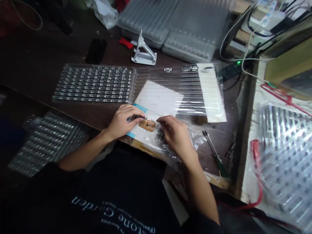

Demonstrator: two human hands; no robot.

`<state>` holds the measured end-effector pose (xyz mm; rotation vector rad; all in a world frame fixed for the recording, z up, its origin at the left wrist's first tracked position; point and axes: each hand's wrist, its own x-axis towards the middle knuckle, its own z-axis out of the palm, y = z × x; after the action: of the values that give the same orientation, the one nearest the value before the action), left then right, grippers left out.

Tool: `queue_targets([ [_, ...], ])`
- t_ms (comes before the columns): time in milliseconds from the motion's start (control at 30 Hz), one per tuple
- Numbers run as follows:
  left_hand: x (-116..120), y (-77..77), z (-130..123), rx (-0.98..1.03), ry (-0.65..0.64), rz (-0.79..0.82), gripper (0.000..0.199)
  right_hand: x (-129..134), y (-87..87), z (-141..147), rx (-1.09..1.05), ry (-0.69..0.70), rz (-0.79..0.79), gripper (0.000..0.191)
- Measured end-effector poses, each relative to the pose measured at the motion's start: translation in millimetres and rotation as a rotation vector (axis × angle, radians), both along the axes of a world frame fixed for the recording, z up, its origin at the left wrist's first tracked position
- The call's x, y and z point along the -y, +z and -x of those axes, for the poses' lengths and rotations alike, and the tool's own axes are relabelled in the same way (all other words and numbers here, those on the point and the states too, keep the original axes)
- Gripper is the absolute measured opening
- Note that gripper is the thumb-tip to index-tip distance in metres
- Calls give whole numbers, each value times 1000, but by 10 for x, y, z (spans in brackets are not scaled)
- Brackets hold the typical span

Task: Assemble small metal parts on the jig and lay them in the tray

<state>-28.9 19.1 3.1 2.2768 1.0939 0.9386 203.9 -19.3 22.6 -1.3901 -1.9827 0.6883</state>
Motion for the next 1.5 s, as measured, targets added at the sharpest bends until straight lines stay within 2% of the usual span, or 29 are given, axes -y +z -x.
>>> queue_targets([
  [167,48,-19,-14,19,-56,97,6,-9,-21,-1,-7,24,7,19],
  [433,56,-110,-43,-33,-52,116,5,-2,-34,15,-5,45,26,19],
  [600,14,-112,-80,-55,-45,97,5,-4,-36,18,2,45,20,20],
  [833,33,-78,-38,66,10,168,5,-6,-43,0,7,49,31,21],
  [967,41,-97,-23,21,-30,179,5,-8,-49,13,0,57,38,21],
  [1367,58,-177,-24,-25,-68,124,4,-3,-61,137,40,80,96,19],
  [1500,84,-130,-26,69,-18,103,3,-15,-104,223,64,101,93,20],
])
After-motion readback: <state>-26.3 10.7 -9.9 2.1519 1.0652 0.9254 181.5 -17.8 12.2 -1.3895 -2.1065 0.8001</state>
